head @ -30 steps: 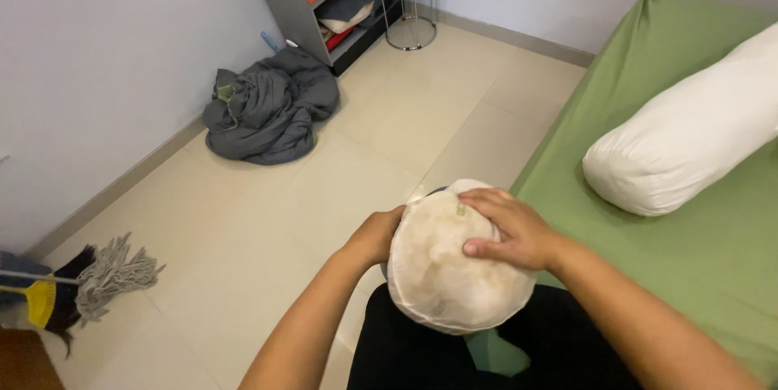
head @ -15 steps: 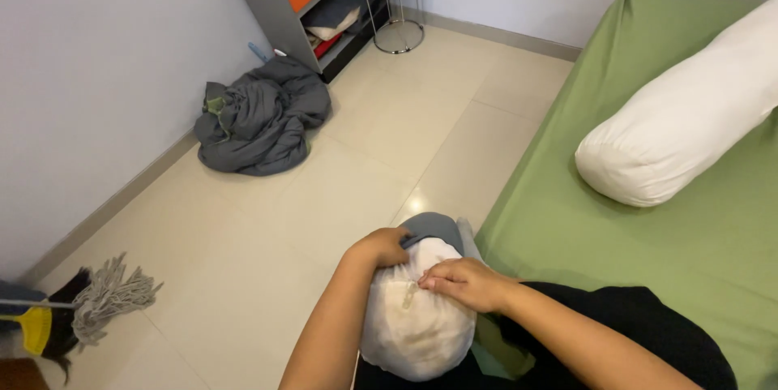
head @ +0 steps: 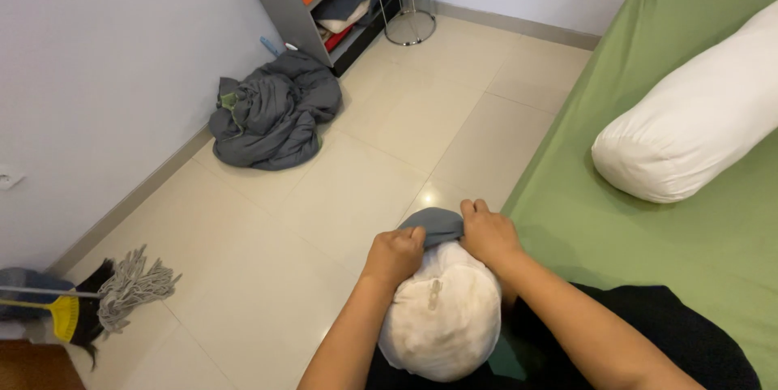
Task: The person sits on the floor and puts a gray pillowcase onto a long white pillow. They pull the fabric over the pillow, smooth it out, and tuck the edges to fit the cover properly.
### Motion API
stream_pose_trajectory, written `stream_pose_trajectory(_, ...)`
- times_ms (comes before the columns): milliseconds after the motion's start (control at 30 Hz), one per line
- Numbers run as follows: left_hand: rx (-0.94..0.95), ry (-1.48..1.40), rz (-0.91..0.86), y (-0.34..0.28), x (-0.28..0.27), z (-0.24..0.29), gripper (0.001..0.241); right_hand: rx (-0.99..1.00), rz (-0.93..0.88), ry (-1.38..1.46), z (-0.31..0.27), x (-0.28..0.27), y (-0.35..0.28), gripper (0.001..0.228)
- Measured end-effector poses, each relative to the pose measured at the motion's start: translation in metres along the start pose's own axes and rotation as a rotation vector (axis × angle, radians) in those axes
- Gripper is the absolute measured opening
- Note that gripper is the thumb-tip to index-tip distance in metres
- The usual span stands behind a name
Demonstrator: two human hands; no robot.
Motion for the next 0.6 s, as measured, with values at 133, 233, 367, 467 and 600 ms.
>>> stream_pose_trajectory(133, -0.006, 0.051, -0.050, -0.013, -0.044, -0.020, 0.004, -0.016, -0.102, -0.076, 0.045, 0.025, -0.027, 0.033)
stream_pose_trajectory(233, -0.204, -0.036, -0.017, -0.010, -0.063, -0.046, 0.015, -0.185, -0.102, -0.058, 0.041, 0.016, -0.031, 0.019)
stream_pose_trajectory(367, -0.329, -0.185, -0.012, -0.008, -0.053, -0.050, 0.007, -0.108, -0.124, -0.041, 0.026, -0.004, -0.029, 0.019)
stream_pose_trajectory(467, -0.438, -0.407, 0.124, -0.005, -0.044, -0.062, 0.007, -0.115, 0.091, 0.151, 0.001, -0.059, -0.031, 0.023)
stream_pose_trajectory(600, -0.620, -0.758, 0.095, -0.018, 0.012, -0.080, 0.018, -0.664, 0.032, 0.219, -0.080, -0.075, -0.070, 0.073)
Point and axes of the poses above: each hand's wrist, its own y-axis towards the middle knuckle, its own x-axis out of the palm, z = x × y, the point moved 9 cm from there along y, towards the middle knuckle, and after that the axes turned 6 degrees about -x, right-handed, at the moved point
